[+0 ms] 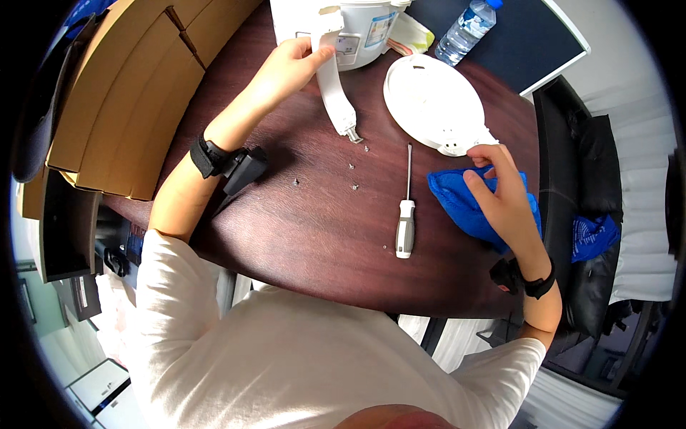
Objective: The person cleans a white plastic rice cooker lid and its handle using a blue cloth. They wipe the interior and exterior surfaces, then reattach the handle to the lid.
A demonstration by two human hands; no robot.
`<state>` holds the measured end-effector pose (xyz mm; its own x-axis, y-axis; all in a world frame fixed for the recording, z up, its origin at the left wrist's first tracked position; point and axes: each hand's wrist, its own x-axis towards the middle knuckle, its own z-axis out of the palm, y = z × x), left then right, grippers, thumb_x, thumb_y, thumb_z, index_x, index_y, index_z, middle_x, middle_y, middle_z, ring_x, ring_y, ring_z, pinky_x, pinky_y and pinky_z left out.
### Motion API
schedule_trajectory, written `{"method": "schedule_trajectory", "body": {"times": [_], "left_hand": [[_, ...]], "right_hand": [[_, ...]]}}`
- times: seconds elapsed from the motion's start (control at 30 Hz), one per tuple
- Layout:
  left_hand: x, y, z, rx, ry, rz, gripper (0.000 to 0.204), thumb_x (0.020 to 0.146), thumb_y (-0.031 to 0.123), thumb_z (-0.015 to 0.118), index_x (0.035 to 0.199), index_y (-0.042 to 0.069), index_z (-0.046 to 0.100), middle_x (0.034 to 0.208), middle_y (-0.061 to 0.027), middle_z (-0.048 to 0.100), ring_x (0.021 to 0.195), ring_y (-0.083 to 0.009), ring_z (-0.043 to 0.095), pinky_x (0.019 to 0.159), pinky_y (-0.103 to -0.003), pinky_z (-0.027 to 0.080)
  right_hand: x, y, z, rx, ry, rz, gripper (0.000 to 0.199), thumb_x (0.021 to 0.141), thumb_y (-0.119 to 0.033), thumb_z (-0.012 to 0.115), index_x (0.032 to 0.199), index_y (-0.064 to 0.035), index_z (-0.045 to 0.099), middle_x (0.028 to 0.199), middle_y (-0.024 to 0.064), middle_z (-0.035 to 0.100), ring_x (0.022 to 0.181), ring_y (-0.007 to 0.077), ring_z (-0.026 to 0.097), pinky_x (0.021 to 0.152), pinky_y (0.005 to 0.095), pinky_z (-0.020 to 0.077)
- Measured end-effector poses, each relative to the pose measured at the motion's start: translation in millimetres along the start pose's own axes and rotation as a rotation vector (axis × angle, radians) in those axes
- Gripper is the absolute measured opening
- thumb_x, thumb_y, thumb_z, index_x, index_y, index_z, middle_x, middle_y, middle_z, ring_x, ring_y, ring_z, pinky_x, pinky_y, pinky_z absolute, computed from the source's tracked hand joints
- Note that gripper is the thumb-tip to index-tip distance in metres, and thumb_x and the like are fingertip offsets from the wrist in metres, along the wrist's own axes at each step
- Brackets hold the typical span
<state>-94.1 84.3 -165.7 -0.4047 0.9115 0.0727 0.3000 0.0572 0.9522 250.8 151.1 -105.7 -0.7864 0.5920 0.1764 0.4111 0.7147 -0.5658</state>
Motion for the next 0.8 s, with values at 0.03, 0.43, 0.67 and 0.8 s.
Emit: {"method": "schedule_trajectory", "body": {"times": [0.03, 0.43, 0.67, 0.8], "left_hand": [[-2.1, 4.6, 1.5, -0.022, -0.022, -0.042, 0.036, 0.095, 0.03, 0.053, 0.105, -0.005, 0.058, 0.09, -0.0107, 0.065, 0.08, -0.0163, 0.065, 0.067, -0.03, 0.056], [-21.7, 45.1, 20.2, 0.485, 0.009, 0.521, 0.019, 0.088, 0.008, 0.055, 0.106, 0.0, 0.057, 0.089, -0.0148, 0.066, 0.077, -0.0245, 0.066, 0.071, -0.034, 0.052], [-26.5, 97.8, 68.8, 0.771, -0.072, 0.854, 0.026, 0.08, 0.006, 0.056, 0.105, 0.007, 0.055, 0.093, -0.0136, 0.062, 0.086, -0.0318, 0.063, 0.07, -0.039, 0.053], [-33.4, 102.3, 107.9, 1.021, -0.069, 1.194, 0.024, 0.076, 0.015, 0.057, 0.099, 0.009, 0.056, 0.088, -0.0045, 0.057, 0.086, -0.0177, 0.061, 0.064, -0.028, 0.054]], "right_hand": [[3.2, -3.6, -1.7, 0.03, -0.007, -0.009, 0.024, 0.084, -0.012, 0.063, 0.105, -0.0045, 0.056, 0.093, 0.0065, 0.055, 0.089, 0.016, 0.055, 0.076, 0.0276, 0.0435], [54.4, 16.7, -8.9, 0.46, -0.134, 0.186, 0.031, 0.097, -0.029, 0.045, 0.093, -0.0026, 0.06, 0.074, 0.0023, 0.058, 0.071, 0.0084, 0.056, 0.063, 0.0212, 0.0445], [75.6, 20.7, -18.0, 0.941, -0.149, 0.405, 0.057, 0.098, -0.051, 0.033, 0.091, -0.001, 0.059, 0.073, 0.0065, 0.059, 0.07, 0.0159, 0.06, 0.065, 0.0281, 0.0479], [82.8, 23.3, -16.9, 1.018, -0.402, 0.477, 0.066, 0.095, -0.061, 0.027, 0.112, -0.0054, 0.059, 0.104, 0.0088, 0.062, 0.096, 0.0152, 0.058, 0.081, 0.0316, 0.0466]]}}
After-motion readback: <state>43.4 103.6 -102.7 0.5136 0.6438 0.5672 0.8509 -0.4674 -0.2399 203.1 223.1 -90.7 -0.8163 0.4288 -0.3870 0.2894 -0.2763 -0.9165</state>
